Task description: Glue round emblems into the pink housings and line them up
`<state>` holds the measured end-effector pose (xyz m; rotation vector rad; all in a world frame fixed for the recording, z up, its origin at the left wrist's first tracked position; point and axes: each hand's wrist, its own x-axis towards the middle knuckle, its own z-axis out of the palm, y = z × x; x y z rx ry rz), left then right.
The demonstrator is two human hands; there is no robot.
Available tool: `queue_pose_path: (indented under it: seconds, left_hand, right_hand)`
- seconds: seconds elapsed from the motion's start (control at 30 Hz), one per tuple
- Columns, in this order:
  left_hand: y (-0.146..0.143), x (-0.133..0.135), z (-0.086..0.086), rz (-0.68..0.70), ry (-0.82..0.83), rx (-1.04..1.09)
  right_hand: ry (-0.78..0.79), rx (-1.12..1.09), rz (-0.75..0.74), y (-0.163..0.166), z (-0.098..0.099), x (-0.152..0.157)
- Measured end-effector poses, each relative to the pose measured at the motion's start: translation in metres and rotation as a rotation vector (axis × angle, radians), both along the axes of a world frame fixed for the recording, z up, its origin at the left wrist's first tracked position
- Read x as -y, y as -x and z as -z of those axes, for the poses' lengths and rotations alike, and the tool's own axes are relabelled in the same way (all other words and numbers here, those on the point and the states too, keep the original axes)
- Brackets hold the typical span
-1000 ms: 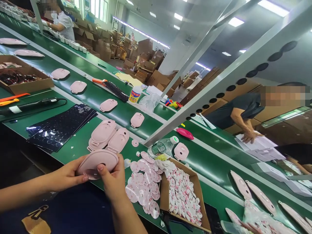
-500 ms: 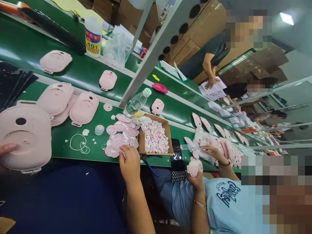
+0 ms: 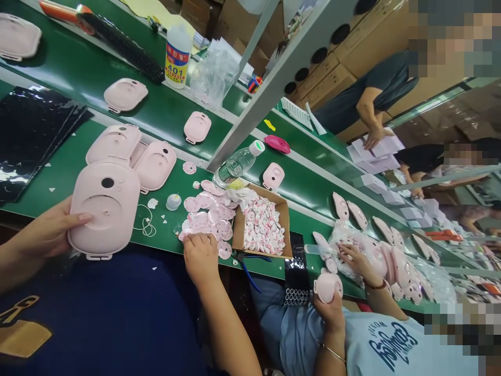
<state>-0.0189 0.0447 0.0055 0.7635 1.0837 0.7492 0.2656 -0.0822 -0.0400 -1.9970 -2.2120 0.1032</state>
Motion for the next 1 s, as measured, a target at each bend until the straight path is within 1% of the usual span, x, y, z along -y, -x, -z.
queue_pose_path:
  seconds: [0.13,0.23,0.3,0.37,0.43,0.47,0.5,0.57,0.67,0.77,0.87,1.0]
  left_hand:
    - [-0.005,0.002,-0.002,0.023,0.005,0.036]
    - [-0.007,0.003,-0.003,0.063,-0.016,0.082]
    - [-0.008,0.004,-0.002,0.095,-0.013,0.121]
    - [-0.010,0.006,0.000,0.125,-0.004,0.152]
    - [-0.013,0.008,0.003,0.150,-0.013,0.166]
    - [-0.014,0.009,0.004,0.163,-0.029,0.169]
    - [-0.016,0.011,0.005,0.183,-0.053,0.174]
    - [-0.018,0.014,0.006,0.233,-0.101,0.189]
    - [-0.018,0.018,0.005,0.262,-0.135,0.191]
    - [-0.014,0.020,0.003,0.260,-0.123,0.191]
    - [-0.011,0.020,0.005,0.272,-0.132,0.200]
    - [-0.010,0.021,0.005,0.310,-0.170,0.194]
  right_hand:
    - [-0.072,-0.006,0.006,0.000,0.002,0.003]
    - [-0.132,-0.034,0.006,-0.003,-0.008,0.001]
    - [-0.225,-0.061,0.006,-0.003,-0.022,-0.003]
    - [-0.382,-0.129,-0.021,0.005,-0.041,-0.006]
    - [-0.535,-0.220,-0.082,0.019,-0.060,-0.008]
    - [-0.578,-0.257,-0.123,0.028,-0.068,-0.009]
    - [-0.586,-0.283,-0.162,0.037,-0.074,-0.011]
    - [-0.531,-0.317,-0.211,0.052,-0.078,-0.015]
    - [-0.422,-0.338,-0.276,0.063,-0.071,-0.024]
    - [-0.355,-0.300,-0.352,0.062,-0.062,-0.029]
    - [-0.273,-0.273,-0.365,0.060,-0.059,-0.031]
    - [-0.332,-0.151,-0.403,0.062,-0.066,-0.033]
